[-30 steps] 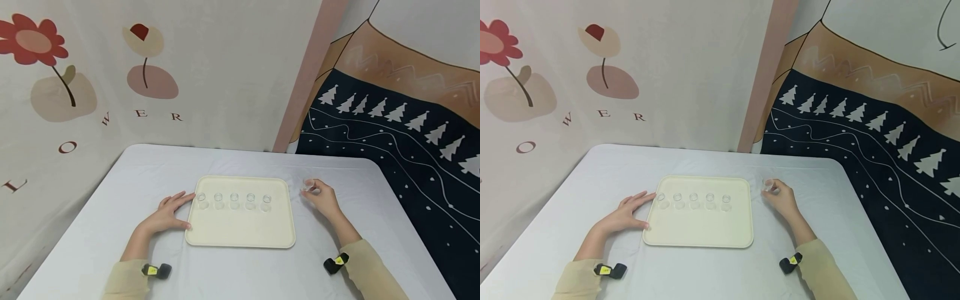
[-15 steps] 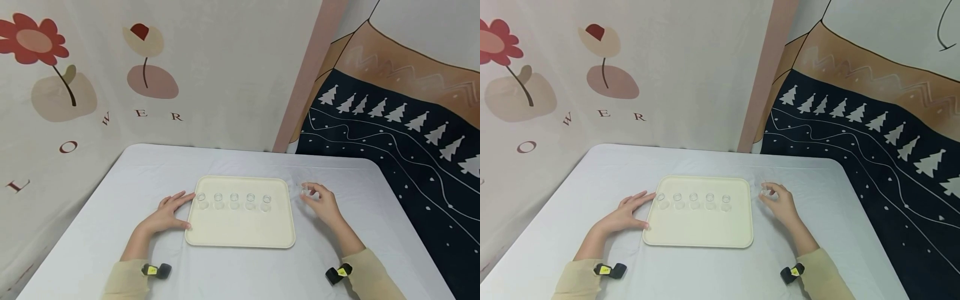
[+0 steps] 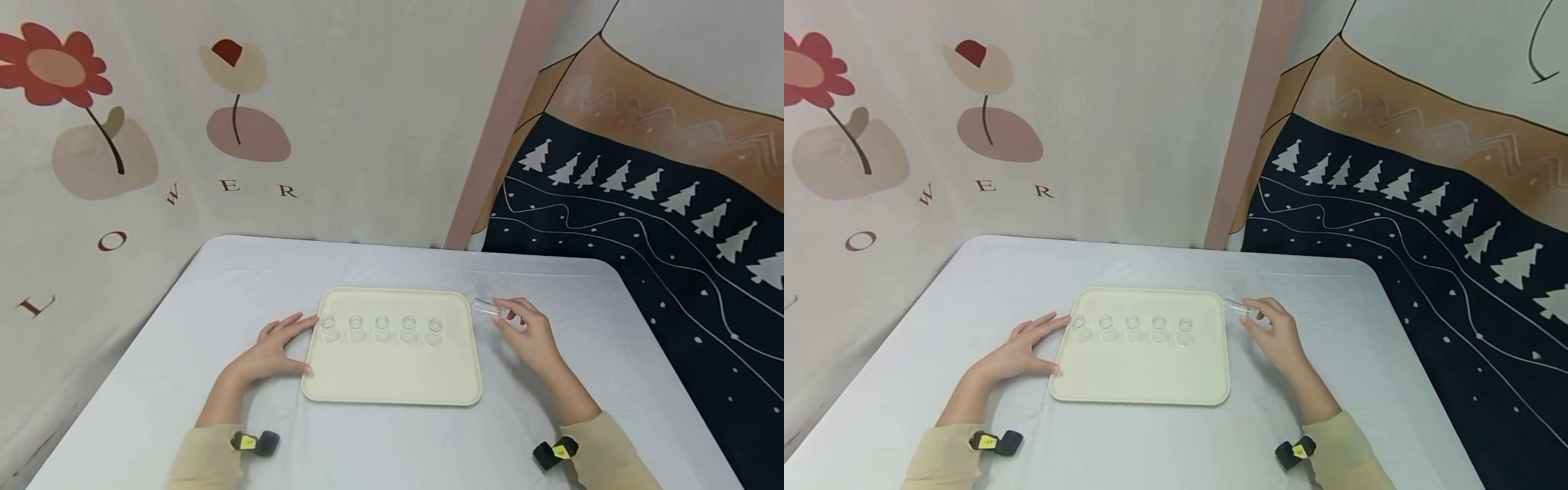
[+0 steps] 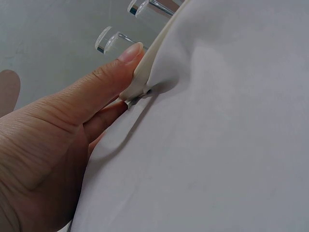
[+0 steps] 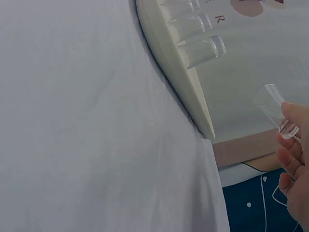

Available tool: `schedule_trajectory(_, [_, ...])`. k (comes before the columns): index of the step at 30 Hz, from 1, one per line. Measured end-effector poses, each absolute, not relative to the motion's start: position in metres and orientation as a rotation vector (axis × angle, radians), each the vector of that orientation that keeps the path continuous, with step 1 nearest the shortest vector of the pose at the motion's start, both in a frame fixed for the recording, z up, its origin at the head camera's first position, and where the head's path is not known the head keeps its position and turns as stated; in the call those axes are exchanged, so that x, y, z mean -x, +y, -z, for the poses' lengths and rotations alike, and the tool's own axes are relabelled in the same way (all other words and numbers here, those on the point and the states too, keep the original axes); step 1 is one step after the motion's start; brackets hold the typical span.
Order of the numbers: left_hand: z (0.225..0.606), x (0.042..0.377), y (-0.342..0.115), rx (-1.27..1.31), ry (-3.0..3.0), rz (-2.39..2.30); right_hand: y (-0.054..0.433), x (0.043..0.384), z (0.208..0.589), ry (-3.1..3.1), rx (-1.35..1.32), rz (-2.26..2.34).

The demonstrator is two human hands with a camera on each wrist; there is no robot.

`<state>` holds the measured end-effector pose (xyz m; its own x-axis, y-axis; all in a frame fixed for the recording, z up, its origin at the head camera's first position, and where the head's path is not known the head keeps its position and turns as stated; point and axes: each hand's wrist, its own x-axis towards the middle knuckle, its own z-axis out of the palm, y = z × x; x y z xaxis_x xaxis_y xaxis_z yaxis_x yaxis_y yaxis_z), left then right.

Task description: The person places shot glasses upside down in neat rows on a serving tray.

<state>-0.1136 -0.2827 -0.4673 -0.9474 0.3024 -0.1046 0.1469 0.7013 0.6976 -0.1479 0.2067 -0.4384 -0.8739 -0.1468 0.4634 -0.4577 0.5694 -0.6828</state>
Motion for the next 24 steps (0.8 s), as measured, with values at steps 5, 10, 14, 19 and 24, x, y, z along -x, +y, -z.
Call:
schedule_trajectory(5, [0.468, 0.113, -0.283, -0.359, 2.702, -1.071, 0.203, 0.147, 0.436, -2.425, -0.489, -1.197])
schedule_trajectory(10, [0.468, 0.114, -0.283, -0.375, 2.705, -1.070, 0.197, 0.145, 0.436, -2.414, -0.486, -1.227])
schedule_trajectory(14, [0.468, 0.114, -0.283, -0.369, 2.705, -1.068, 0.190, 0.144, 0.437, -2.415, -0.485, -1.250])
schedule_trajectory(19, [0.468, 0.114, -0.283, -0.358, 2.704, -1.068, 0.181, 0.144, 0.439, -2.431, -0.488, -1.300])
schedule_trajectory(24, [0.469, 0.114, -0.283, -0.342, 2.706, -1.059, 0.174, 0.145, 0.442, -2.439, -0.506, -1.338])
